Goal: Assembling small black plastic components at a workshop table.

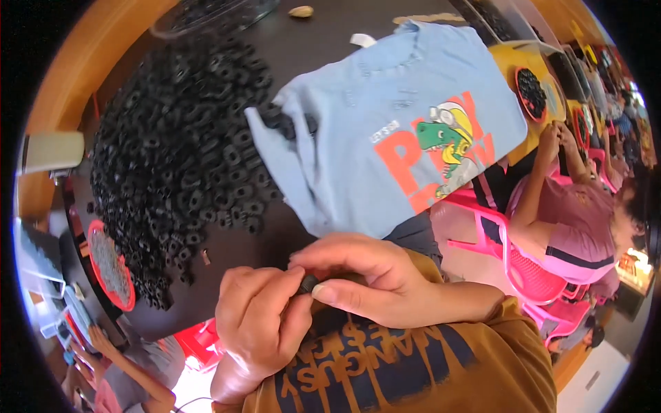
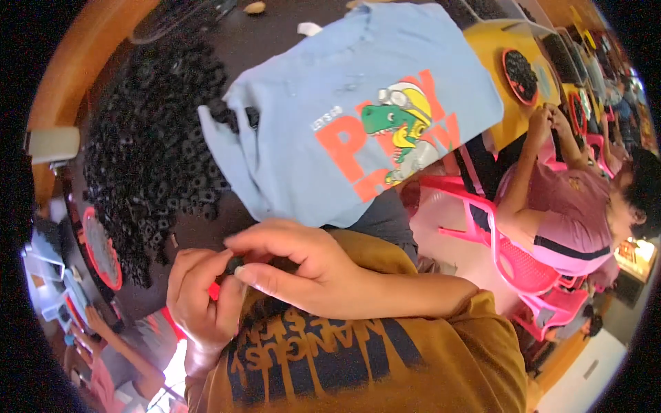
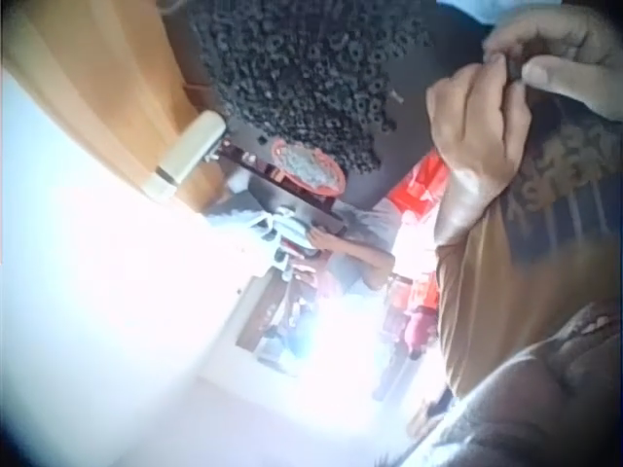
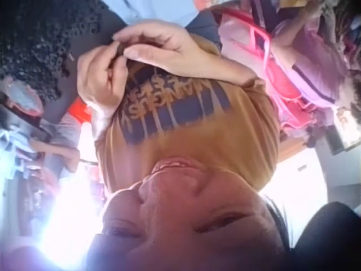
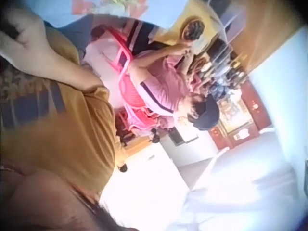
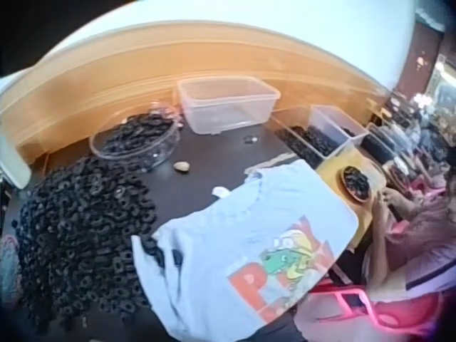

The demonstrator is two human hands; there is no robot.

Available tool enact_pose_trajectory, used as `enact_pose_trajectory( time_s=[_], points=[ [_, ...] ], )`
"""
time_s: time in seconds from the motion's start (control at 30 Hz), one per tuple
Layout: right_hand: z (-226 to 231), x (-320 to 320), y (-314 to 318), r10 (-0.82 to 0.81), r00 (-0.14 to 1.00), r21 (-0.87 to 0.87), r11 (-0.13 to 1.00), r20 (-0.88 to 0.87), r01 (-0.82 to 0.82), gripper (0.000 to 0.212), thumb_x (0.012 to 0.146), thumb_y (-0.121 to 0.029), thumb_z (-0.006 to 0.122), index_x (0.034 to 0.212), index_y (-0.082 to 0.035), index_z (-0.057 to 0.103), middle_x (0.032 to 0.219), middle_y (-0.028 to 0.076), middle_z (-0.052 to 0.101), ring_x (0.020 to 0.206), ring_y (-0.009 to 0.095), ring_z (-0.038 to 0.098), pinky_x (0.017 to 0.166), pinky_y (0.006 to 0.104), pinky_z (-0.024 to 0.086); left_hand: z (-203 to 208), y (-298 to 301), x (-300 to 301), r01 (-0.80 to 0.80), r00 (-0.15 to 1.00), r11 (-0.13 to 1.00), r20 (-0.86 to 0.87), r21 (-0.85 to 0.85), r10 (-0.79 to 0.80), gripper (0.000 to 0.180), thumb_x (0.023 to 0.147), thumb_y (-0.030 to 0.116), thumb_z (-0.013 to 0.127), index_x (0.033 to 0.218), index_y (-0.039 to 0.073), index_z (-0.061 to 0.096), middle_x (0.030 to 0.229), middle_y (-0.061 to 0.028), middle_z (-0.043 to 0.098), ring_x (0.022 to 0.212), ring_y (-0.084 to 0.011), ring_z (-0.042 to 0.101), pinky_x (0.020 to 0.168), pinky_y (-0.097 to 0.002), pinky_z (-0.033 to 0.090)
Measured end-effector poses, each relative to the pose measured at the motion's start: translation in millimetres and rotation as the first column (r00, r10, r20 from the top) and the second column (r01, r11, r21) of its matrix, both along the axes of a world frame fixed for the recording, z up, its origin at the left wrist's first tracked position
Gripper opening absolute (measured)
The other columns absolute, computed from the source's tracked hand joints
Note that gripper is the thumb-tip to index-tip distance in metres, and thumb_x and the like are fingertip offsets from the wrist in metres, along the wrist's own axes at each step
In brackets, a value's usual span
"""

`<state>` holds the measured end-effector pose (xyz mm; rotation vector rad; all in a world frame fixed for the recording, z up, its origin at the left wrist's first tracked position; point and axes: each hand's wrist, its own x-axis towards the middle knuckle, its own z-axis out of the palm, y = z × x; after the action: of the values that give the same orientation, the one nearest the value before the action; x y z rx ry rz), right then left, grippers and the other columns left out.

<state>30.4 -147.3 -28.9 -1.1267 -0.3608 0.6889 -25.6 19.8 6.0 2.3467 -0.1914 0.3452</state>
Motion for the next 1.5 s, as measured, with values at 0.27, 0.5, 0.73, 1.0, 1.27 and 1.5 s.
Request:
enact_pose_trajectory(
  time_s=[0.27, 0.5, 0.73, 1.0, 1.27, 1.5],
  points=[
    [-10.7, 20.2, -31.7, -0.190, 0.961, 0.057, 0.982, 0.199, 0.182, 0.022, 0.086, -0.005, 0.063, 0.107, 0.001, 0.059, 0.092, 0.006, 0.061, 0.081, 0.012, 0.059, 0.068, 0.0247, 0.047, -4.3, -30.0, 42.5, 0.128, 0.992, 0.992, -0.003, 0.019, -0.128, 0.032, 0.061, -0.002, 0.071, 0.090, 0.003, 0.059, 0.082, -0.0081, 0.062, 0.065, -0.0247, 0.057, 0.057, -0.0323, 0.043],
    [-14.1, 41.1, -51.0, -0.369, 0.910, 0.011, 0.928, 0.187, 0.374, 0.017, 0.082, -0.004, 0.066, 0.098, -0.002, 0.062, 0.083, 0.005, 0.061, 0.070, 0.009, 0.059, 0.059, 0.0228, 0.044, -6.8, -37.2, 106.1, 0.046, 0.999, 0.997, -0.004, 0.067, -0.046, 0.020, 0.073, -0.004, 0.065, 0.091, 0.002, 0.060, 0.080, -0.0102, 0.059, 0.059, -0.0193, 0.052, 0.055, -0.0285, 0.042],
    [-18.8, 50.1, -52.0, -0.392, 0.878, -0.005, 0.913, 0.274, 0.409, 0.019, 0.077, -0.002, 0.070, 0.094, -0.002, 0.061, 0.081, 0.006, 0.060, 0.068, 0.015, 0.059, 0.060, 0.0262, 0.044, -22.4, -45.2, 154.5, 0.026, 0.999, 0.925, -0.034, 0.380, -0.014, 0.021, 0.078, 0.007, 0.065, 0.099, 0.004, 0.061, 0.088, -0.0108, 0.057, 0.074, -0.0300, 0.055, 0.067, -0.0380, 0.043],
    [-16.8, 49.8, -55.4, -0.359, 0.874, -0.037, 0.919, 0.327, 0.392, 0.022, 0.076, -0.002, 0.070, 0.096, -0.002, 0.062, 0.080, 0.006, 0.059, 0.066, 0.014, 0.057, 0.057, 0.0255, 0.043, -21.9, -40.7, 153.6, 0.011, 1.000, 0.976, -0.015, 0.217, -0.008, 0.013, 0.081, 0.003, 0.061, 0.093, 0.000, 0.063, 0.082, -0.0110, 0.058, 0.072, -0.0266, 0.056, 0.066, -0.0322, 0.044],
    [-3.6, 37.5, -56.5, -0.295, 0.922, 0.032, 0.954, 0.252, 0.297, 0.031, 0.081, 0.000, 0.065, 0.111, 0.000, 0.056, 0.091, 0.008, 0.060, 0.078, 0.015, 0.058, 0.067, 0.0252, 0.046, 23.2, -42.0, 82.3, -0.063, 0.926, 0.923, -0.368, -0.379, -0.088, 0.016, 0.078, -0.001, 0.059, 0.092, -0.003, 0.066, 0.080, -0.0089, 0.059, 0.073, -0.0166, 0.053, 0.067, -0.0258, 0.041],
    [9.6, 31.5, -45.7, 0.048, 0.826, 0.286, 0.948, -0.561, 0.139, 0.024, 0.092, -0.006, 0.053, 0.115, 0.000, 0.048, 0.097, 0.014, 0.061, 0.088, 0.021, 0.063, 0.077, 0.0323, 0.053, 19.7, -33.3, 42.0, -0.188, 0.923, 0.662, -0.360, -0.726, -0.133, 0.022, 0.078, -0.003, 0.059, 0.099, -0.004, 0.066, 0.087, -0.0096, 0.059, 0.072, -0.0124, 0.053, 0.067, -0.0226, 0.042]
  ],
)
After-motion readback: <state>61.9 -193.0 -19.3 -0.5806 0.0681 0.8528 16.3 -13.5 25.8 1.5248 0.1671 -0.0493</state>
